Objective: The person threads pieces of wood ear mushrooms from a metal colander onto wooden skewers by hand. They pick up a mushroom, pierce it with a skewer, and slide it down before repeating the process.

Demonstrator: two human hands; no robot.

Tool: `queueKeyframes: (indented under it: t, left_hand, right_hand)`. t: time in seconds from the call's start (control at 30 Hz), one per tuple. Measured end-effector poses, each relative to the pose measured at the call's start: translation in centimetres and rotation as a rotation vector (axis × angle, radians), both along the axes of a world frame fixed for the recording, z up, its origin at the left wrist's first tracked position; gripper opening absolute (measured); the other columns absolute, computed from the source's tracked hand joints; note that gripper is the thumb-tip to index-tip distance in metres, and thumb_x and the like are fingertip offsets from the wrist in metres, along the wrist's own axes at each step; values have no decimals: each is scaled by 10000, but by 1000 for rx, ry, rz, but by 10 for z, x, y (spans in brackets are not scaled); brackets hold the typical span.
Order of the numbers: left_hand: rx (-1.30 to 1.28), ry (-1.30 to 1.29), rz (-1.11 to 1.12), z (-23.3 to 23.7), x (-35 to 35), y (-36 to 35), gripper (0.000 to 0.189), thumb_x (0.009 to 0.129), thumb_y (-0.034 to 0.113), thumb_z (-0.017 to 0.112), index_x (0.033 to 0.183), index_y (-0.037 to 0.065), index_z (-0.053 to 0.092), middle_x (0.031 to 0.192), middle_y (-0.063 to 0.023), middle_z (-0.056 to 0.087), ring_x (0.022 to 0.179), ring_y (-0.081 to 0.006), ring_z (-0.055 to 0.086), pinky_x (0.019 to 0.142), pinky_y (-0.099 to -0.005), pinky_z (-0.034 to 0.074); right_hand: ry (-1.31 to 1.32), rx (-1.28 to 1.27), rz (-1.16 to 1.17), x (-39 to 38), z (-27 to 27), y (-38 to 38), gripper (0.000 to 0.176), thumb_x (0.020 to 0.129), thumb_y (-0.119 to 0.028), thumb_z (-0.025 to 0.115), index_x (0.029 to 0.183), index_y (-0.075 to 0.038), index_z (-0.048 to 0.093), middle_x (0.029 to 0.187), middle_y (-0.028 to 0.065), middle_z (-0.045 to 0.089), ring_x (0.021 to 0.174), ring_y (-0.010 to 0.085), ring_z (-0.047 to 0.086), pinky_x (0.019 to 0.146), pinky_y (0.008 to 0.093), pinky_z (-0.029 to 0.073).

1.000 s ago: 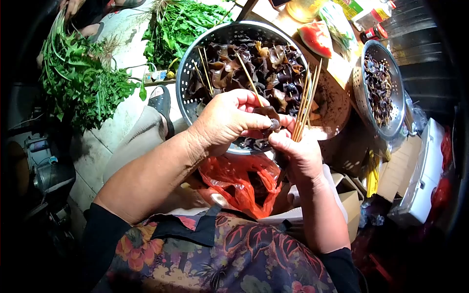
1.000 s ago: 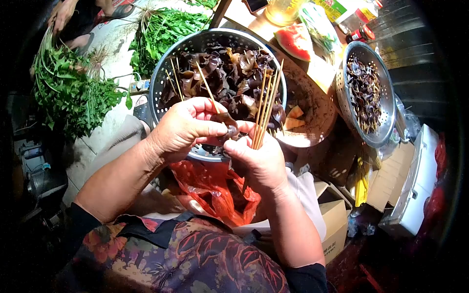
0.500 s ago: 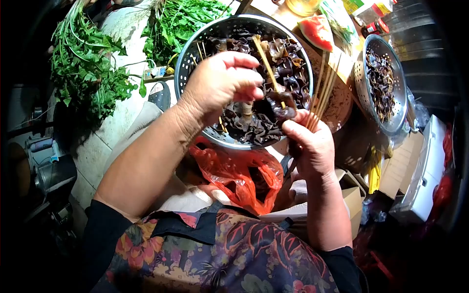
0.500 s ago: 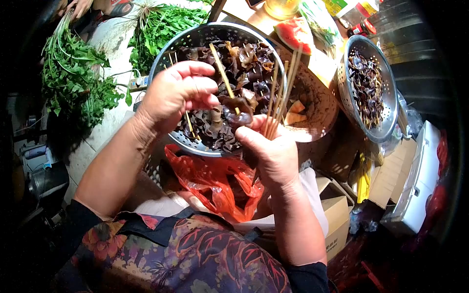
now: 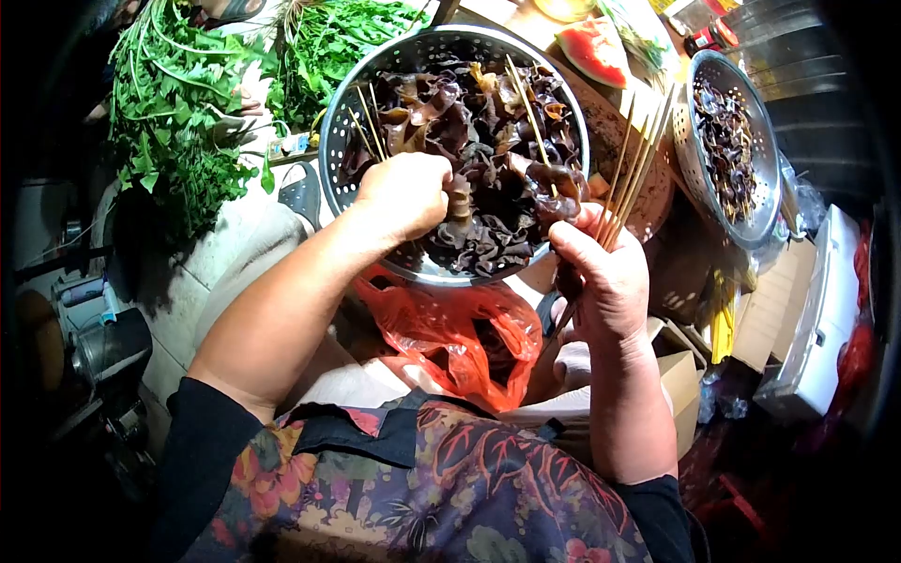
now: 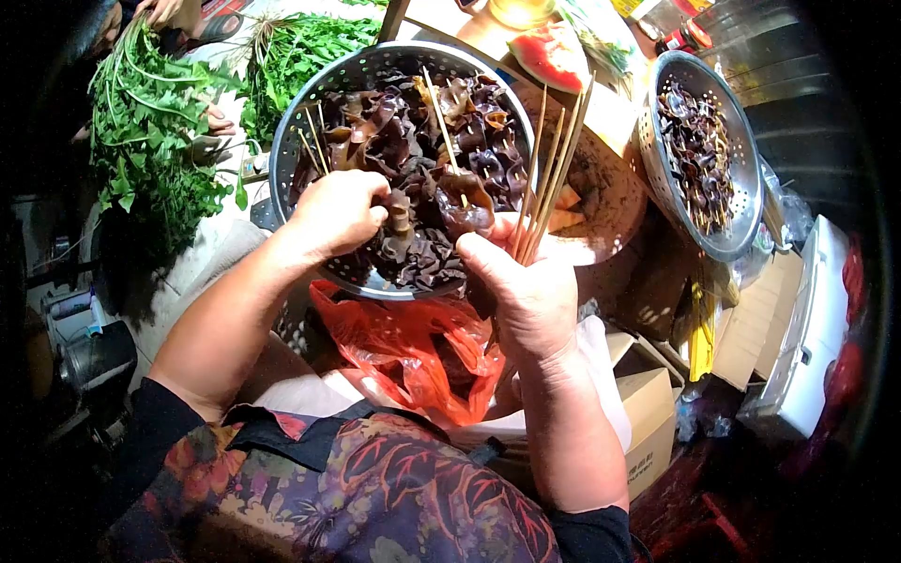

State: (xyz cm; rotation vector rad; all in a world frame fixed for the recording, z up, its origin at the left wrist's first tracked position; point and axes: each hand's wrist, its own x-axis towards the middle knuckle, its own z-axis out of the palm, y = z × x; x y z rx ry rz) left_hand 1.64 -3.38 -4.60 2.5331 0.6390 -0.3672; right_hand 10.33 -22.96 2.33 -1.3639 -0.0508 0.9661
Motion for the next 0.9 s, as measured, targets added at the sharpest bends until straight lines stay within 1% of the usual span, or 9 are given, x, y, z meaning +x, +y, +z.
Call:
queueKeyframes:
  t: [0.07,0.17,0.3,0.33,0.4,0.43,0.57,0.8,0.9]
  left_hand:
    - [-113,-110,36,0,0,10,248,701,134,556,919,61,648,853,-143,652,810,-281,630,740,-353,486]
    - [-223,-214,117,6,2,25,266,693,62,527,924,40,658,767,-77,641,702,-131,587,674,-271,470]
    - [-377,-243,145,17,0,36,241,708,40,534,920,18,648,767,-36,631,699,-104,565,668,-249,467]
    - [-603,-195,91,11,1,38,255,700,0,523,928,-2,637,795,-37,636,731,-104,570,701,-245,471]
    - [-643,-131,82,1,-1,33,240,698,116,522,875,91,682,810,-106,660,753,-210,626,712,-289,482]
    - [-736,-154,153,8,0,22,242,710,-26,506,915,-13,633,828,-44,646,764,-106,578,728,-247,471]
    - [-105,-49,-72,5,-9,6,268,676,147,595,936,109,644,884,-135,633,843,-297,614,765,-366,484]
    - [-271,215,-90,22,2,4,309,722,336,644,864,64,677,814,-166,645,794,-311,624,727,-380,487]
    - [-90,247,43,5,7,-2,359,746,400,610,815,53,677,780,-156,647,763,-310,626,689,-379,489]
  right_hand:
    - [-1,-13,-2,1,0,-1,157,769,-64,668,904,-12,607,690,-38,548,555,34,463,499,165,357]
    - [6,-3,-21,0,-1,-1,167,768,-61,669,913,-7,606,702,-24,558,564,42,478,510,172,372]
    - [4,6,-56,0,2,1,181,764,-51,670,925,1,606,755,10,595,619,65,530,566,182,417]
    - [20,8,-50,1,3,0,185,763,-48,670,929,4,606,774,20,606,640,73,546,588,186,431]
    - [15,0,-29,0,3,2,192,766,-47,668,938,7,603,792,26,613,660,78,556,607,190,440]
    - [-10,13,-51,-2,3,4,196,767,-48,668,942,8,601,791,24,612,654,77,553,605,191,440]
    - [2,31,-32,-1,2,1,204,769,-52,670,948,9,595,775,12,599,626,67,536,580,186,428]
    - [-8,1,-15,0,1,-3,203,770,-55,673,944,5,589,734,-11,571,587,49,503,526,176,389]
    - [35,19,-7,0,0,-3,200,770,-51,673,940,-3,580,724,-10,567,577,52,500,517,180,390]
